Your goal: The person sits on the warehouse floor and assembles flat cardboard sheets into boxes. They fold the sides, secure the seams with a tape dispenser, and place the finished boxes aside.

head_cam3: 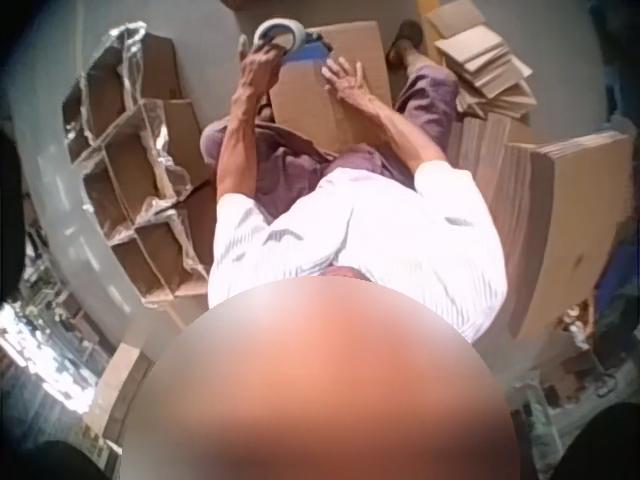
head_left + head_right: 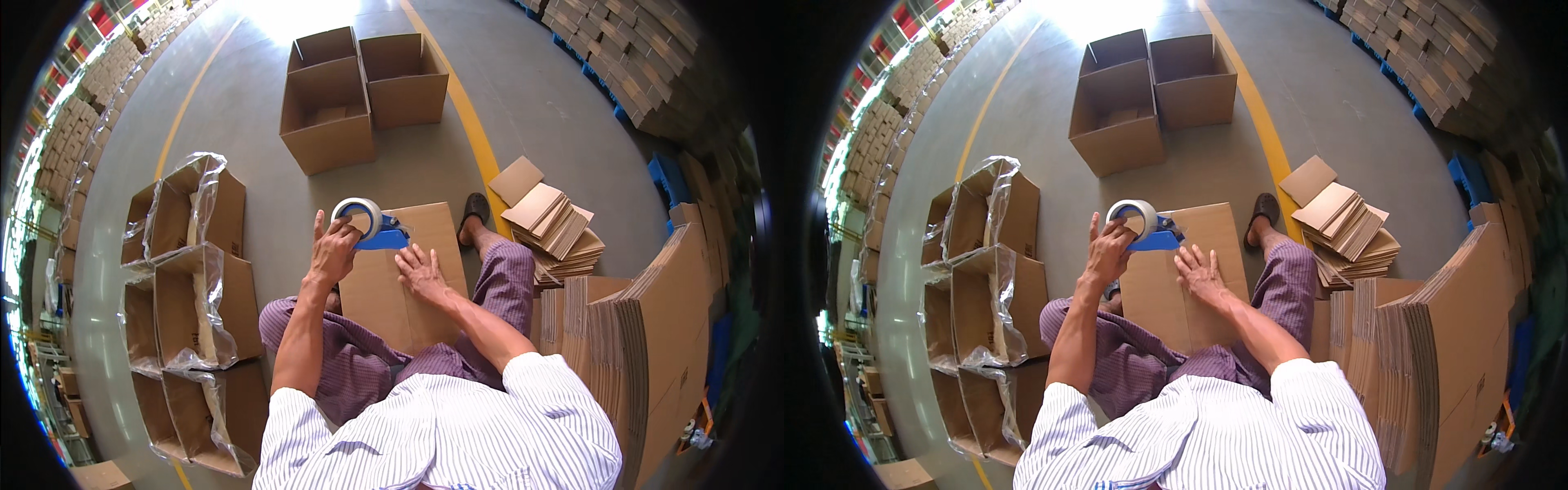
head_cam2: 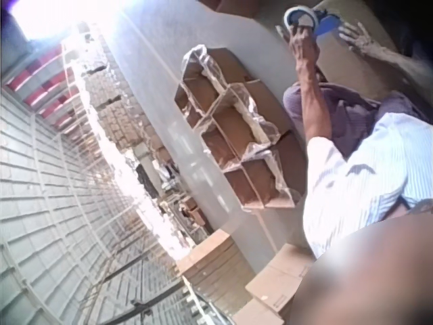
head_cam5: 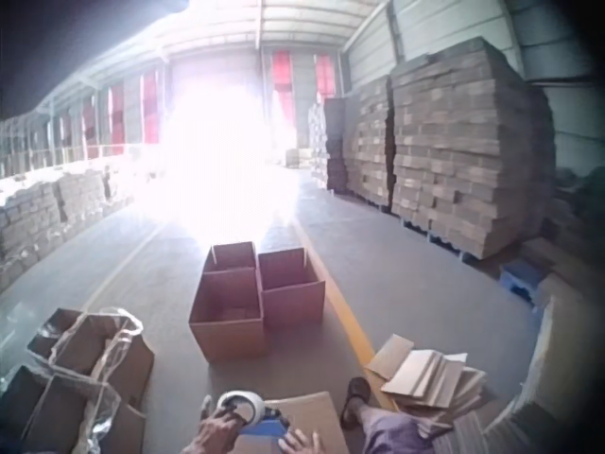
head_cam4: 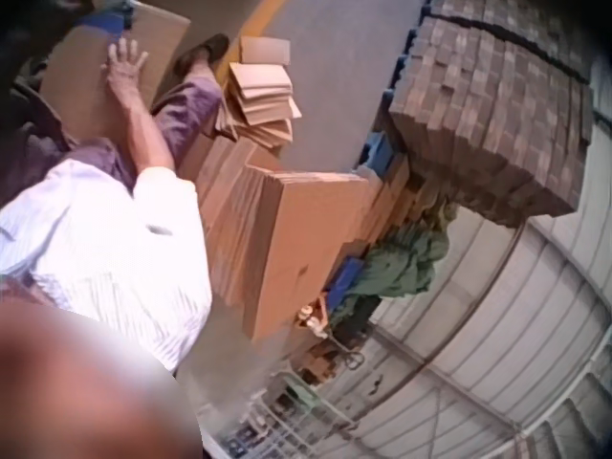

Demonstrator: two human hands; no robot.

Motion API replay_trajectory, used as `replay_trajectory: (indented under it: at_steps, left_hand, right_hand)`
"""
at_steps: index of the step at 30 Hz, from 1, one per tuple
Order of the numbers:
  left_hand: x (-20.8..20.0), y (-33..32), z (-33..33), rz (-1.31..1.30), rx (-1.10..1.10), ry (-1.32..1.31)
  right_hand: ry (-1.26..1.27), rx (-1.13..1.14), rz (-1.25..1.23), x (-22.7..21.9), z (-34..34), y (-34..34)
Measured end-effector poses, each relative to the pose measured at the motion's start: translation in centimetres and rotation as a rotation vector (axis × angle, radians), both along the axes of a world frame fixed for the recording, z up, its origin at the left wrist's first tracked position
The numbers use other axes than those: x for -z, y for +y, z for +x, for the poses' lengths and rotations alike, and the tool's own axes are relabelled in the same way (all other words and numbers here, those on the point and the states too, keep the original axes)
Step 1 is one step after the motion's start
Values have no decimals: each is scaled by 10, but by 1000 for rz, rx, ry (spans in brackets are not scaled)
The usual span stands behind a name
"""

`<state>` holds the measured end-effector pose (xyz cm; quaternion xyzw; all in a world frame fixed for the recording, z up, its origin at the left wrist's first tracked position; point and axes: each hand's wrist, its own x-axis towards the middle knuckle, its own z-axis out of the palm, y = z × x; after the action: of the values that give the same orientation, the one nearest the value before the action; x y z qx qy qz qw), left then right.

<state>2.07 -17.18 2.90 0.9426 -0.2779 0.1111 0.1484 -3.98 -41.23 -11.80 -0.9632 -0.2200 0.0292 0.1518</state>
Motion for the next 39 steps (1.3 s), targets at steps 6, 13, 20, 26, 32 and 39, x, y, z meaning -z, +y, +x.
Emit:
replay_trajectory:
  at_steps: [6, 13, 20, 26, 32, 39]
  left_hand:
    - [0, 2, -12, 20, 34, 11]
    - [-12, 10, -19, 49, 59, 28]
    - [-17, 22, -28, 1, 16, -109]
    - [3, 26, -32, -4, 14, -79]
    - [-5, 22, -29, -21, 119, 212]
    - [-42, 32, -18, -145, 396, 833]
  right_hand:
    - [68, -83, -93, -8, -64, 4]
    - [270, -89, -148, -49, -31, 15]
    - [271, -238, 19, -59, 13, -13]
    - [-163, 63, 801, -66, 16, -10]
    - [-66, -257, 702, -113, 30, -28]
    - [1255, -75, 1230, -110, 31, -52]
